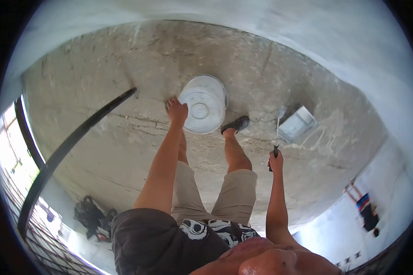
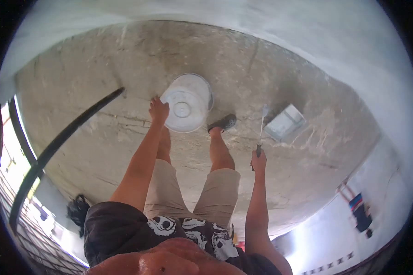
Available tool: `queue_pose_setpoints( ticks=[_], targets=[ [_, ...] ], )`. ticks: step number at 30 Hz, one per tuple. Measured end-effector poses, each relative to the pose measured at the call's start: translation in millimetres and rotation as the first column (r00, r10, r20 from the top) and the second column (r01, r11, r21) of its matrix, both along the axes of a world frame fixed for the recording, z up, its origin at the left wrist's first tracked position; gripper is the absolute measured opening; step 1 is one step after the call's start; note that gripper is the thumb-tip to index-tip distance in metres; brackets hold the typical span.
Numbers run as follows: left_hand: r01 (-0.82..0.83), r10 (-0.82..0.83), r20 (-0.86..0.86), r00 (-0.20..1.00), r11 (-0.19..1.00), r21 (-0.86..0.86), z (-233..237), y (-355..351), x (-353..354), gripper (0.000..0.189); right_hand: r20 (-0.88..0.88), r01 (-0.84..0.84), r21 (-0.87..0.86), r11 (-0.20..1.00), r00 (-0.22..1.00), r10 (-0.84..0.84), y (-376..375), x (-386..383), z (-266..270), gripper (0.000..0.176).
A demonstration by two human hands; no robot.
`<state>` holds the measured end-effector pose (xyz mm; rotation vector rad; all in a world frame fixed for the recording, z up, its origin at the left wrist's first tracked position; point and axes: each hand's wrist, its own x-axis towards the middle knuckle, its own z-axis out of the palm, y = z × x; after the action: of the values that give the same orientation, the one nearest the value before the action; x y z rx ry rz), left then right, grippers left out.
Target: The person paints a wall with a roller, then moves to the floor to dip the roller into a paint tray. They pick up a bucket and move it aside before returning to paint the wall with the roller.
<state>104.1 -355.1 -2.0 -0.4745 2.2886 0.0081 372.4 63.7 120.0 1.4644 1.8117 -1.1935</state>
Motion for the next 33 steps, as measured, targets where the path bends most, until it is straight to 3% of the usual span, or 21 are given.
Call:
queue_pose_setpoints(
  ticks=[2, 6, 8, 10, 12, 15, 16, 18, 20, 22, 26, 29, 31, 33],
  targets=[
    [0.299, -0.188, -0.473, 0.861, 0.938, 0.173, -1.7, 34.3, -16.4, 0.058, 0.042, -0.015, 0.061, 0.998, 0.999, 0.012, 14.5, 42.3, -5.1, 0.018],
    [0.569, -0.411, -0.437, 0.800, 0.752, 0.332, 0.3, 119.6, -20.9, 0.072, 0.212, 0.008, 0.084, 0.996, 0.977, -0.026, 55.5, 121.2, -29.4, 0.020],
    [0.649, -0.628, -0.164, 0.760, 0.746, 0.151, 6.1, 142.2, -5.7, 0.077, 0.249, 0.046, 0.134, 0.990, 0.965, -0.079, 83.8, 148.0, -46.7, 0.020],
    [0.664, -0.655, -0.110, 0.748, 0.736, 0.134, -4.4, 145.7, 3.4, 0.080, 0.256, 0.083, 0.257, 0.963, 0.955, -0.151, 112.1, 169.7, -81.0, 0.021],
    [0.717, -0.706, -0.148, 0.693, 0.696, 0.034, -0.9, 146.4, 12.1, 0.082, 0.308, -0.147, 0.470, 0.870, 0.952, -0.006, 148.0, 209.8, -151.3, 0.025],
    [0.754, -0.749, -0.102, 0.655, 0.657, 0.014, -1.6, 144.1, 11.7, 0.083, 0.342, -0.236, 0.542, 0.806, 0.939, 0.045, 202.8, 207.7, -232.6, 0.030],
    [0.765, -0.762, -0.089, 0.641, 0.644, 0.005, 1.0, 143.9, 12.9, 0.083, 0.348, -0.270, 0.549, 0.791, 0.934, 0.078, 219.4, 209.3, -266.7, 0.030],
    [0.791, -0.790, -0.077, 0.608, 0.611, -0.024, 4.7, 143.6, 13.9, 0.084, 0.346, -0.090, 0.359, 0.929, 0.937, -0.043, 250.0, 174.9, -297.5, 0.028],
    [0.802, -0.802, -0.072, 0.593, 0.597, -0.035, 3.6, 141.7, 16.7, 0.083, 0.398, -0.323, 0.215, 0.922, 0.891, 0.219, 267.4, 150.8, -326.7, 0.036],
    [0.809, -0.809, -0.068, 0.583, 0.587, -0.042, 7.5, 138.5, 21.6, 0.083, 0.311, 0.031, 0.342, 0.939, 0.940, -0.144, 257.2, 86.6, -275.7, 0.035],
    [0.808, -0.809, -0.067, 0.584, 0.587, -0.041, 0.6, 148.3, 17.8, 0.081, 0.318, -0.014, 0.374, 0.927, 0.941, -0.114, 253.1, 55.5, -271.0, 0.034],
    [0.811, -0.811, -0.077, 0.581, 0.584, -0.031, -3.2, 148.9, 10.4, 0.081, 0.287, 0.050, 0.285, 0.957, 0.948, -0.135, 256.9, 70.6, -291.3, 0.033],
    [0.810, -0.808, -0.080, 0.584, 0.586, -0.001, -7.9, 146.9, 10.4, 0.081, 0.226, -0.124, 0.318, 0.940, 0.973, 0.051, 255.9, 84.4, -298.3, 0.023],
    [0.801, -0.793, -0.138, 0.593, 0.599, 0.001, -10.2, 142.7, 14.0, 0.082, 0.202, -0.174, 0.382, 0.908, 0.974, 0.102, 246.3, 92.3, -303.1, 0.023]
  ],
)
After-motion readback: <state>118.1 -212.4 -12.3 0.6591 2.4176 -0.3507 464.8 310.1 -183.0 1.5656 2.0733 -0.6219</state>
